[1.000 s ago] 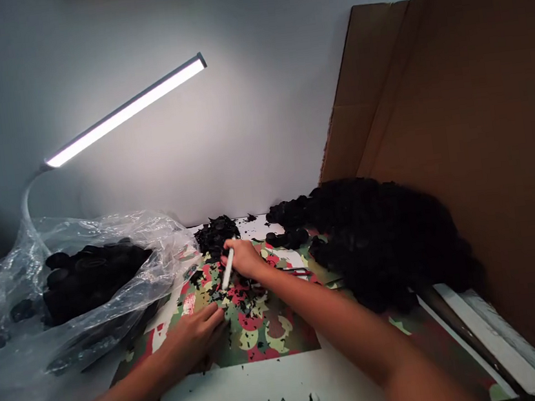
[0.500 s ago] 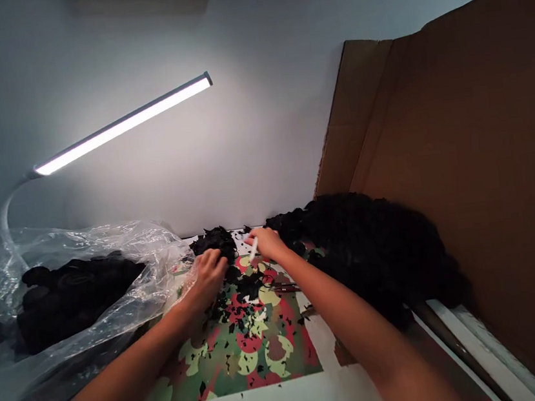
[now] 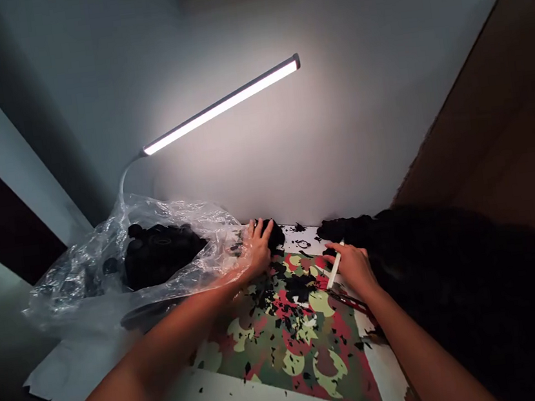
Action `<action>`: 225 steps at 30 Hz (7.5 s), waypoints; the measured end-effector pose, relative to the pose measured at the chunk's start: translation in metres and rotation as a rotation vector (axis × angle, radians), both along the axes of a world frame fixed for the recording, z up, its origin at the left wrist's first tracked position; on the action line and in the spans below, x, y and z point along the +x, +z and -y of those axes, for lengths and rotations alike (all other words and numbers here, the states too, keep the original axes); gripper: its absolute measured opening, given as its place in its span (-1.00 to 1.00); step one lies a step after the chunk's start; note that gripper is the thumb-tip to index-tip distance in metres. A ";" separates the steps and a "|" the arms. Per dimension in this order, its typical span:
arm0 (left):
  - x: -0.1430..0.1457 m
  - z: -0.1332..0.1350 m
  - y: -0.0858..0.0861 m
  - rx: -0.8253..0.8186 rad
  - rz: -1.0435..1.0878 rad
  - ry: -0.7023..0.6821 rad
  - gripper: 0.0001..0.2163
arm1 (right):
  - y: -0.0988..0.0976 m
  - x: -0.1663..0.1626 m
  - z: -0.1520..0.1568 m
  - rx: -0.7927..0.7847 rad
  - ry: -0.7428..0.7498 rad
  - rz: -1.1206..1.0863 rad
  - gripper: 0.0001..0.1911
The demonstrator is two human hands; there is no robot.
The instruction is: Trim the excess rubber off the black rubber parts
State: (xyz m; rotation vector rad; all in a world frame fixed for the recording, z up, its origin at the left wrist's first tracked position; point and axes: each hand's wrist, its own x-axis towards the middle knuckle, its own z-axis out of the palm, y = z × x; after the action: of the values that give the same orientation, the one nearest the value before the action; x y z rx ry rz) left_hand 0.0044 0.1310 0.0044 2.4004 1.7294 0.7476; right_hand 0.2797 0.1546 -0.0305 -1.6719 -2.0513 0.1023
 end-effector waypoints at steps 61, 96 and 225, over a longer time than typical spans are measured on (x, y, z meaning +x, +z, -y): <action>-0.011 0.112 0.017 -0.425 0.938 -0.259 -0.61 | 0.043 -0.109 0.152 -0.083 0.374 -0.850 -0.66; -0.022 0.120 -0.005 -0.157 0.651 -0.234 -0.69 | 0.032 -0.104 0.156 0.054 0.433 -0.499 -0.85; -0.021 0.121 -0.001 -0.488 1.057 -0.206 -0.44 | 0.042 -0.099 0.152 -0.017 0.363 -0.587 -0.87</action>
State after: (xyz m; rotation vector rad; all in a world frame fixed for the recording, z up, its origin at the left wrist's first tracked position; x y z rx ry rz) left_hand -0.0171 0.0103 0.0037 1.3766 1.0235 1.1017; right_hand 0.1811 0.0031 0.0113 -1.0805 -1.8559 0.6494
